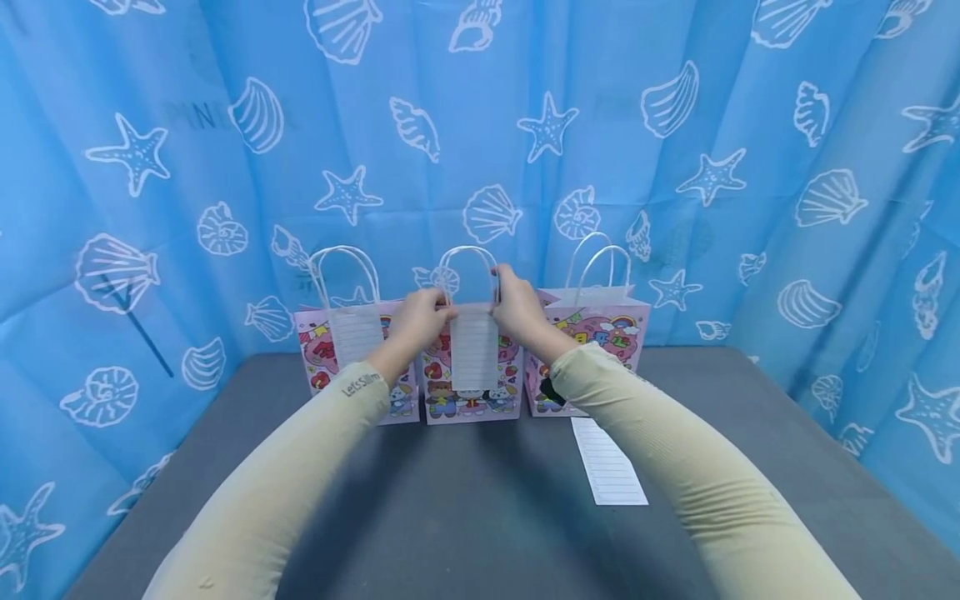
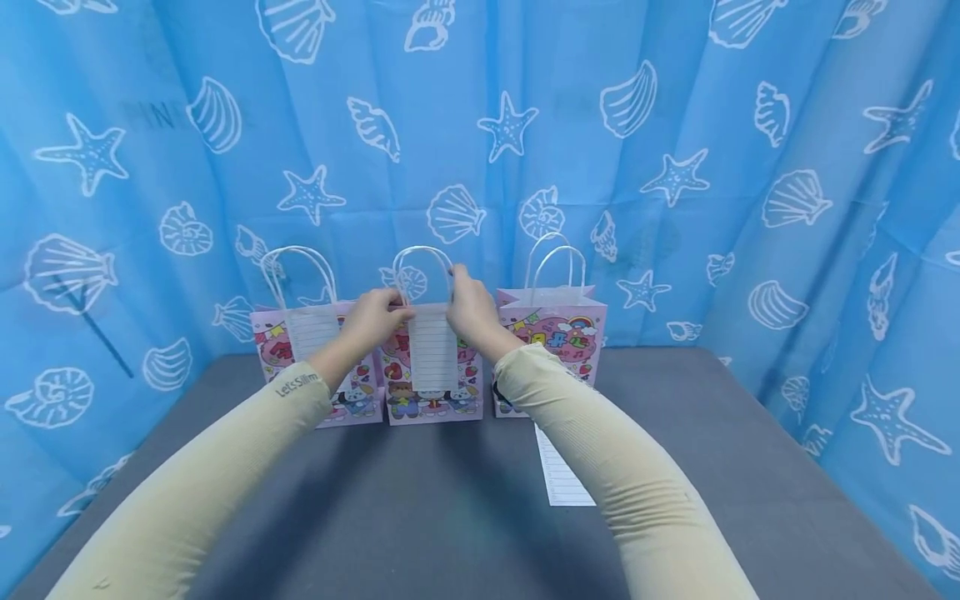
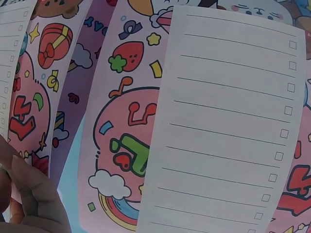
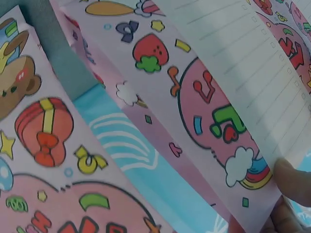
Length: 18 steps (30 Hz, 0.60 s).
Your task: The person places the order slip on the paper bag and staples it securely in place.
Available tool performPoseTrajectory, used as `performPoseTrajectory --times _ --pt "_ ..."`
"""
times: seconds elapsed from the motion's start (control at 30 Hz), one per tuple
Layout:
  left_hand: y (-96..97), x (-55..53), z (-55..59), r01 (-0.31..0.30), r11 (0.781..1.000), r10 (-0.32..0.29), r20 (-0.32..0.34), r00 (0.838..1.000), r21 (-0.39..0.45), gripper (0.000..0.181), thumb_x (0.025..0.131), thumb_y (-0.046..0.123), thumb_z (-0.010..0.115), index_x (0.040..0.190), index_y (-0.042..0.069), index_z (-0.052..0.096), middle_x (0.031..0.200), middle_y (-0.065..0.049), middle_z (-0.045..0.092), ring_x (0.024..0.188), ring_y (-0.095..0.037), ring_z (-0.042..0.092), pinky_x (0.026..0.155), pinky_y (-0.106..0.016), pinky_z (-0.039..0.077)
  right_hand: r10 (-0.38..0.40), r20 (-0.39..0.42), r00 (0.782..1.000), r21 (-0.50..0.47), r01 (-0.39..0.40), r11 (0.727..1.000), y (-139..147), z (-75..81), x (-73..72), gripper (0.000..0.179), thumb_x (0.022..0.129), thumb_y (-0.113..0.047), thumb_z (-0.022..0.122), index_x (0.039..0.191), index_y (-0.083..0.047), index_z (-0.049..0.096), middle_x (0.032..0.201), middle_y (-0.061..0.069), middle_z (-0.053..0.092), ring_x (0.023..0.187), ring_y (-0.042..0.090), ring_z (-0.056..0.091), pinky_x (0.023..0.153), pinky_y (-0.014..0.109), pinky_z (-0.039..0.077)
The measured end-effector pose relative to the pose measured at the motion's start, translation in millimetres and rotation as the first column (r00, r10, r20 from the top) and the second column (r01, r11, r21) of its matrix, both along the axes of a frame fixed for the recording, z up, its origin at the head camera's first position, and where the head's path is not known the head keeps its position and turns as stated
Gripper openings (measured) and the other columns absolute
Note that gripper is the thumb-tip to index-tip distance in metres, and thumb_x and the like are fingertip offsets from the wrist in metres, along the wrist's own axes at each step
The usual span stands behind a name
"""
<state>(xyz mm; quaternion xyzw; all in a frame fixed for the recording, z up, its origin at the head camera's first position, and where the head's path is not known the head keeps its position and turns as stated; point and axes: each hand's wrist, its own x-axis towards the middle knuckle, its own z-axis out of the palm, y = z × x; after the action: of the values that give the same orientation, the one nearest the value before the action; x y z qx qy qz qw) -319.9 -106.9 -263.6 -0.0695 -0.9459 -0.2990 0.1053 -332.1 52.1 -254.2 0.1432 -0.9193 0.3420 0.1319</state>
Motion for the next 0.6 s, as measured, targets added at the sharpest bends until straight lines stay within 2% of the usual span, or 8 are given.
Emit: performPoseTrajectory --times 0.2,0.3,0.43,0.6 --pt "0.2 0.3 -0.2 -0.008 1.0 0.008 0.017 1.0 -0.001 0.022 0.099 0.028 0.059 0.093 0.009 0.067 0.075 -0.005 0.06 0.057 -0.015 0.051 0.052 -0.026 0.041 0.011 0.011 1.0 -0.049 -0.011 0.999 0.6 -3.1 -1.5 0.062 0.086 0.01 0.063 0.142 -0.002 0.038 0.109 0.02 0.062 0.101 0.032 0.063 0.086 0.041 0.052" --pt "-0.2 0.3 -1.2 -0.006 1.0 0.005 0.017 1.0 0.002 0.022 0.099 0.028 0.058 0.092 0.009 0.067 0.076 -0.005 0.062 0.056 -0.015 0.054 0.052 -0.027 0.042 0.017 0.024 1.0 -0.068 -0.016 0.998 1.1 -2.9 -1.5 0.066 0.085 0.01 0.063 0.144 -0.002 0.035 0.11 0.022 0.062 0.102 0.033 0.063 0.087 0.042 0.052" --pt "-1.2 0.2 -2.1 0.001 1.0 -0.001 0.008 1.0 -0.011 0.024 0.099 0.03 0.057 0.096 0.009 0.068 0.08 -0.004 0.064 0.058 -0.016 0.058 0.053 -0.028 0.043 0.023 0.024 0.999 -0.086 -0.021 0.996 1.3 -1.8 -2.2 0.068 0.085 0.01 0.065 0.145 -0.002 0.033 0.111 0.023 0.062 0.102 0.034 0.063 0.087 0.042 0.052" --pt "-2.5 0.3 -4.0 0.007 0.999 -0.007 -0.015 1.0 -0.031 0.026 0.098 0.033 0.059 0.093 0.008 0.067 0.077 -0.004 0.063 0.058 -0.015 0.056 0.053 -0.028 0.041 0.02 0.016 1.0 -0.093 -0.018 0.996 1.6 -1.5 -4.1 0.069 0.084 0.01 0.066 0.144 -0.002 0.034 0.109 0.023 0.063 0.1 0.034 0.063 0.085 0.042 0.053"
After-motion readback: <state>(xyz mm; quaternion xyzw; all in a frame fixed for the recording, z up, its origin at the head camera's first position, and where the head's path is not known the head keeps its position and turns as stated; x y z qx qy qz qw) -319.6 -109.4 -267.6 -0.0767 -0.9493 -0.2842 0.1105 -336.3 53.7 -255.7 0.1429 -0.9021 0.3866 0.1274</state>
